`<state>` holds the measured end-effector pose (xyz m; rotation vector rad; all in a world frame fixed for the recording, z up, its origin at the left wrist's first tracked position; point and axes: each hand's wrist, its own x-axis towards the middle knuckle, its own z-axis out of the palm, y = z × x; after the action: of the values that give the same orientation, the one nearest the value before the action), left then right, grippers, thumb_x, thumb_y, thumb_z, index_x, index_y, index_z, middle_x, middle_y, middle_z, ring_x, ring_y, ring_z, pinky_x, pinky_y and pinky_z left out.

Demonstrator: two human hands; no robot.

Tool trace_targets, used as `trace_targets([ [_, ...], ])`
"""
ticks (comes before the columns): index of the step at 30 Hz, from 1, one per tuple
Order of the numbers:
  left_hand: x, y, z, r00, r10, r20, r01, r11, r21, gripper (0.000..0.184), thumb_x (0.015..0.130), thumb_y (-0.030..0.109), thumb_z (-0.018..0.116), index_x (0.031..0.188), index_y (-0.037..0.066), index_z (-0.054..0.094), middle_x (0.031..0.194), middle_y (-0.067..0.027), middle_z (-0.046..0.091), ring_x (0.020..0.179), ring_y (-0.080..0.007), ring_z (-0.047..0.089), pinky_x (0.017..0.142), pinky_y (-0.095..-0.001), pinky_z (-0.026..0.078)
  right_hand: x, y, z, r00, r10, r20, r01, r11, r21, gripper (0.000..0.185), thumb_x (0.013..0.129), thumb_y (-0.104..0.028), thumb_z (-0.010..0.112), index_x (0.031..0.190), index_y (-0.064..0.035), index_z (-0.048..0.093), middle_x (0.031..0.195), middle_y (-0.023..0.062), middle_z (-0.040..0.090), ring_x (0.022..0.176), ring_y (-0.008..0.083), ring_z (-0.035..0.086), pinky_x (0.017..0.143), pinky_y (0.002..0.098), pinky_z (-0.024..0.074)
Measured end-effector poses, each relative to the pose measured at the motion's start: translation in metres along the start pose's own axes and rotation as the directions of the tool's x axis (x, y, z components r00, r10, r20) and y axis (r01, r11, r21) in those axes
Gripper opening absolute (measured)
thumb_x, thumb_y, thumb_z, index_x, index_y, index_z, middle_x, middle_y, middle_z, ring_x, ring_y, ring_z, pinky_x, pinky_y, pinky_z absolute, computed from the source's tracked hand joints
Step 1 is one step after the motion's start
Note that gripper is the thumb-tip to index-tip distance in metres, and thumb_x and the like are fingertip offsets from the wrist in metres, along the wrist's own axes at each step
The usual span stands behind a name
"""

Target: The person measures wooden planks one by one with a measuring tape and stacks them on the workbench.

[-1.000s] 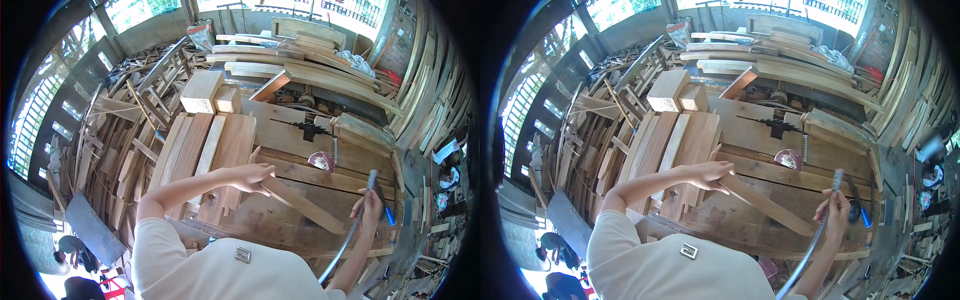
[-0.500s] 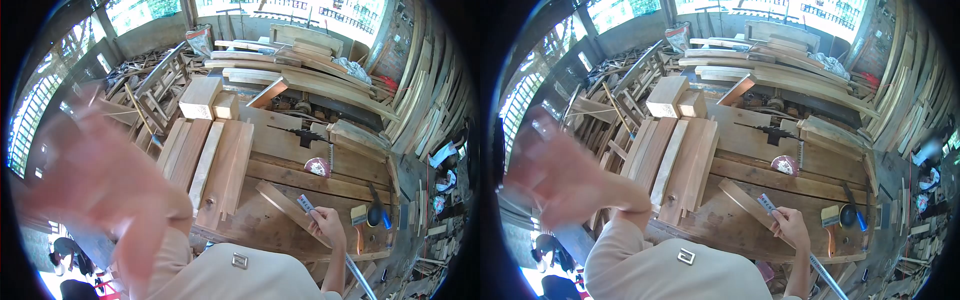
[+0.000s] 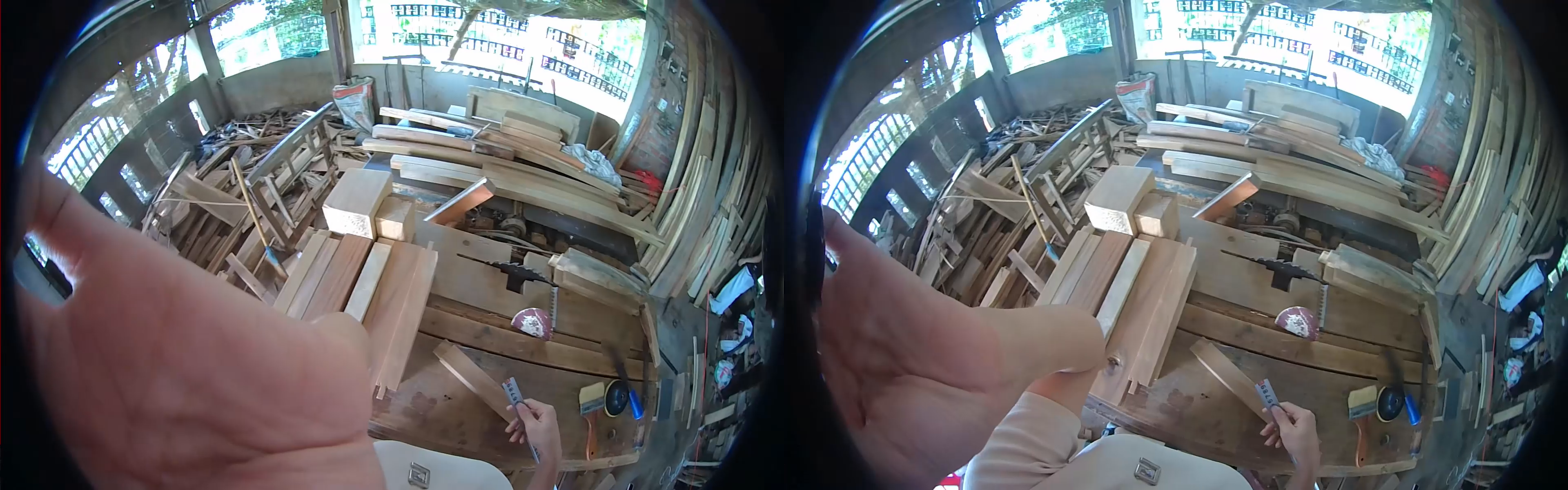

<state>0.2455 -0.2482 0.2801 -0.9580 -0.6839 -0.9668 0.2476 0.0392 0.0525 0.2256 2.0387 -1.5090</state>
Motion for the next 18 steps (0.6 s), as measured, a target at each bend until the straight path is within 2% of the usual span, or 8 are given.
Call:
trace_targets([
  [8, -0.012, -0.001, 0.017, 0.997, -0.052, -0.062, 0.053, 0.999, 0.004, 0.051, 0.07, 0.049, 0.061, 0.107, 0.015, 0.05, 0.102, -0.0053, 0.052, 0.097, -0.0218, 0.046, 0.09, -0.0446, 0.027, 0.002, 0.006, 0.005, 0.999, -0.029, 0.032, 0.029, 0.999, -0.023, 0.022, 0.088, -0.015, 0.044, 0.092, 0.0003, 0.058, 0.059, 0.0077, 0.059, 0.042, 0.0101, 0.053, 0.037, 0.0191, 0.0381],
  [13, -0.017, 0.008, 0.019, 0.984, -0.165, -0.07, 0.17, 0.984, 0.062, 0.051, 0.069, 0.047, 0.062, 0.106, 0.015, 0.05, 0.102, -0.0049, 0.052, 0.097, -0.0218, 0.045, 0.089, -0.0436, 0.028, 0.002, 0.004, 0.011, 0.998, -0.053, 0.028, 0.054, 0.997, -0.05, 0.022, 0.087, -0.015, 0.044, 0.092, 0.0006, 0.059, 0.06, 0.0078, 0.059, 0.042, 0.01, 0.053, 0.037, 0.019, 0.0387],
  [18, -0.027, 0.009, 0.022, 0.981, -0.172, -0.09, 0.176, 0.983, 0.044, 0.051, 0.069, 0.046, 0.064, 0.106, 0.015, 0.05, 0.101, -0.0045, 0.052, 0.097, -0.0217, 0.045, 0.088, -0.0428, 0.028, 0.011, 0.002, 0.013, 0.999, -0.033, 0.004, 0.033, 0.998, -0.047, 0.022, 0.087, -0.015, 0.045, 0.091, 0.0017, 0.059, 0.058, 0.0078, 0.059, 0.043, 0.0108, 0.055, 0.036, 0.0199, 0.0394],
])
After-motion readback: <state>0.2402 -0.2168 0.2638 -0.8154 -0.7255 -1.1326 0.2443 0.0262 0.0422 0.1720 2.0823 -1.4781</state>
